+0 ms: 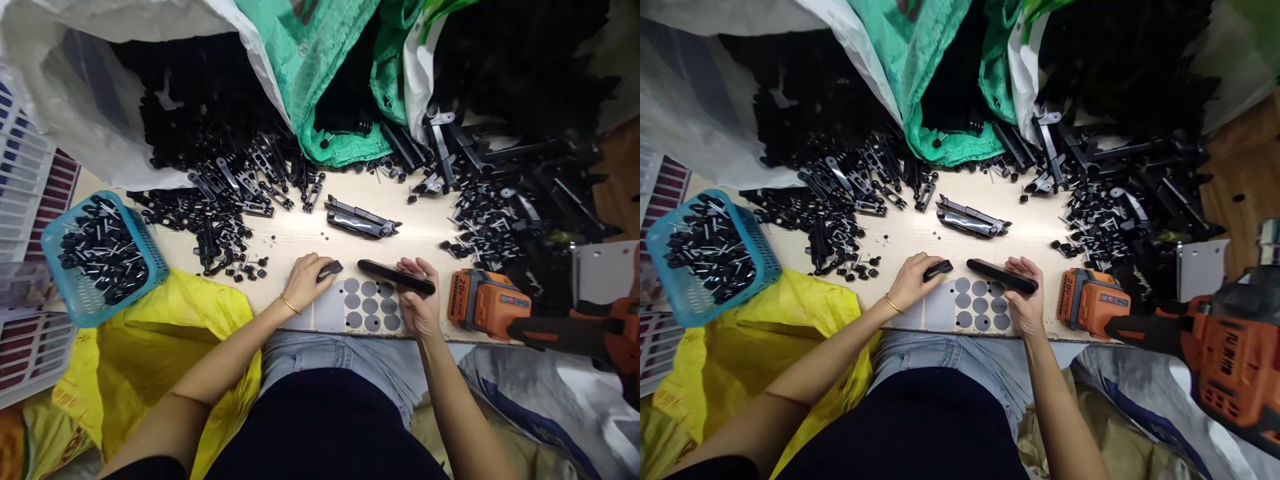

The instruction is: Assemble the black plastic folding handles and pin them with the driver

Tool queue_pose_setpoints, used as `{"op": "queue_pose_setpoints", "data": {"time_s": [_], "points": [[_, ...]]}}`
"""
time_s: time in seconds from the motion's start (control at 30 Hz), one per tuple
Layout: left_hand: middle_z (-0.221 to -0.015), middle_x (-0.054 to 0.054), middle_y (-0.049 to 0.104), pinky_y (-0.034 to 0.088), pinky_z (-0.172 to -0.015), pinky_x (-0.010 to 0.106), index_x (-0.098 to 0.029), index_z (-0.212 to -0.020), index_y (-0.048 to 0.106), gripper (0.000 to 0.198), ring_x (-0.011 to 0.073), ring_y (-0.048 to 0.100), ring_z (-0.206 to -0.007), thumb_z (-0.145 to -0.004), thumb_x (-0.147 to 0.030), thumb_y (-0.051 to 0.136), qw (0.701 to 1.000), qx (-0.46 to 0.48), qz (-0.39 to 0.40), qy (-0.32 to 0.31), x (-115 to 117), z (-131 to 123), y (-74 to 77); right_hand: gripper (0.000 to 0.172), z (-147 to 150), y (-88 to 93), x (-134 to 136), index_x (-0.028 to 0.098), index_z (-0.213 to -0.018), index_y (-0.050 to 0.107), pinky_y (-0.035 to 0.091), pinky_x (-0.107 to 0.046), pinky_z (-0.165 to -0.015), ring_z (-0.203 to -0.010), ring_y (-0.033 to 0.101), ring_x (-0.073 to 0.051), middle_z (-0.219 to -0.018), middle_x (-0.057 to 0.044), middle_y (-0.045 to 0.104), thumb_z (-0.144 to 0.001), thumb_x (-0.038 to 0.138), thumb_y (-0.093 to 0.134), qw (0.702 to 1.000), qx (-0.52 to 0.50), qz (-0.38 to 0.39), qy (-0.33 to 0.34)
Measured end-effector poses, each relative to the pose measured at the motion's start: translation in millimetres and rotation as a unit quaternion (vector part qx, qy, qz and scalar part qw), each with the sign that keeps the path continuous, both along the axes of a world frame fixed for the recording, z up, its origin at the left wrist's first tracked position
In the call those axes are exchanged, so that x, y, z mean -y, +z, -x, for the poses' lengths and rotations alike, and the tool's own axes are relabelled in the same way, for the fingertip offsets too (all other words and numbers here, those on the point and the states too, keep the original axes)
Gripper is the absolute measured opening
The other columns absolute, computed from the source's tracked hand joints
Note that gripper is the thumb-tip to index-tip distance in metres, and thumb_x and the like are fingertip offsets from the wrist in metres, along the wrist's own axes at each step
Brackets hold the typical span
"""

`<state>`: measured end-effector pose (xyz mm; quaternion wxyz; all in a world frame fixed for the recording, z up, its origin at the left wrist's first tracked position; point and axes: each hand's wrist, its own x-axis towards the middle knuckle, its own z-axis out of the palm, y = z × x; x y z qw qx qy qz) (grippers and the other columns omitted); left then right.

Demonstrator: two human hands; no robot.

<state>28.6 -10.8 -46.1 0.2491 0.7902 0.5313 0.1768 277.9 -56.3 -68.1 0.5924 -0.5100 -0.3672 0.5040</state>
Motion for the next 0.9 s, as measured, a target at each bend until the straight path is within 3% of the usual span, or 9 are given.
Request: {"op": "queue_pose_setpoints", "data": {"time_s": [0.07,0.13,0.27,0.37,0.43,0.57,0.7,0.77,0.9], "points": [[-0.086,0.005,0.057,0.042,-0.078,0.033,-0.017,-0.104,0.062,0.025,0.0198,0.053,-0.084,-0.081,-0.028,0.061,0.999,0.005,-0.038,0.033,14.6,-11.5,-19.2,0.062,-13.5,1.3,14.0,0.029,-0.121,0.045,0.040,-0.046,-0.099,-0.115,0.053,-0.024,-0.121,-0.007,0.056,-0.067,0.044,0.072,0.997,0.071,-0.011,-0.024],[-0.084,0.005,0.055,0.041,-0.078,0.034,-0.018,-0.103,0.062,0.025,0.0201,0.052,-0.083,-0.082,-0.031,0.061,0.996,0.009,-0.064,0.055,17.9,-18.2,-28.0,0.054,-21.8,6.3,21.5,0.026,-0.117,0.050,0.041,-0.046,-0.096,-0.113,0.053,-0.025,-0.117,-0.008,0.057,-0.070,0.044,0.069,0.975,0.219,-0.017,-0.026],[-0.081,0.003,0.056,0.040,-0.076,0.032,-0.017,-0.096,0.063,0.021,0.0185,0.053,-0.080,-0.081,-0.033,0.063,0.997,0.023,-0.064,0.048,11.5,-18.1,-25.9,0.049,-16.2,18.5,7.2,0.019,-0.116,0.052,0.042,-0.044,-0.089,-0.099,0.055,-0.026,-0.107,-0.011,0.060,-0.076,0.044,0.064,0.840,0.540,0.007,0.049],[-0.079,0.003,0.057,0.041,-0.075,0.031,-0.017,-0.095,0.063,0.022,0.0172,0.053,-0.077,-0.083,-0.035,0.061,0.997,0.043,-0.054,0.042,12.8,-15.8,-19.8,0.035,0.8,27.6,-12.5,0.017,-0.108,0.057,0.045,-0.040,-0.074,-0.090,0.054,-0.027,-0.096,-0.012,0.061,-0.083,0.040,0.055,0.752,0.645,0.035,0.131],[-0.078,0.002,0.056,0.042,-0.073,0.029,-0.017,-0.098,0.063,0.024,0.0159,0.053,-0.076,-0.085,-0.037,0.057,0.996,0.072,-0.040,0.046,18.5,-17.0,-17.8,0.029,14.9,33.2,-16.7,0.017,-0.105,0.058,0.044,-0.035,-0.064,-0.084,0.054,-0.026,-0.090,-0.010,0.059,-0.084,0.036,0.051,0.722,0.669,0.060,0.170],[-0.088,0.005,0.057,0.042,-0.078,0.031,-0.018,-0.108,0.062,0.029,0.0173,0.052,-0.084,-0.090,-0.037,0.049,0.992,0.081,-0.061,0.080,30.8,-26.2,-24.1,0.046,46.0,32.8,-0.9,0.019,-0.130,0.042,0.043,-0.032,-0.055,-0.078,0.055,-0.023,-0.099,-0.010,0.056,-0.085,0.027,0.047,0.721,0.663,0.066,0.191],[-0.103,0.011,0.054,0.039,-0.082,0.036,-0.017,-0.124,0.054,0.039,0.0215,0.048,-0.095,-0.092,-0.036,0.045,0.989,0.022,-0.117,0.082,33.2,-32.8,-35.4,0.052,64.2,17.8,13.7,0.017,-0.135,0.037,0.050,-0.036,-0.071,-0.088,0.054,-0.024,-0.105,-0.012,0.053,-0.084,0.017,0.044,0.748,0.640,0.045,0.170],[-0.094,0.009,0.056,0.038,-0.080,0.035,-0.014,-0.124,0.053,0.042,0.0207,0.049,-0.088,-0.091,-0.040,0.046,0.992,0.010,-0.115,0.054,31.3,-32.2,-37.2,0.054,64.7,12.6,14.2,0.018,-0.136,0.037,0.050,-0.038,-0.077,-0.092,0.054,-0.025,-0.105,-0.011,0.052,-0.083,0.017,0.045,0.762,0.624,0.041,0.165],[-0.080,0.005,0.056,0.038,-0.075,0.032,-0.015,-0.109,0.061,0.032,0.0180,0.049,-0.079,-0.091,-0.037,0.047,0.993,0.036,-0.111,0.027,28.2,-30.4,-35.5,0.055,59.7,11.5,11.2,0.019,-0.136,0.038,0.051,-0.039,-0.079,-0.094,0.054,-0.025,-0.104,-0.011,0.051,-0.081,0.016,0.046,0.792,0.586,0.037,0.170]]}}
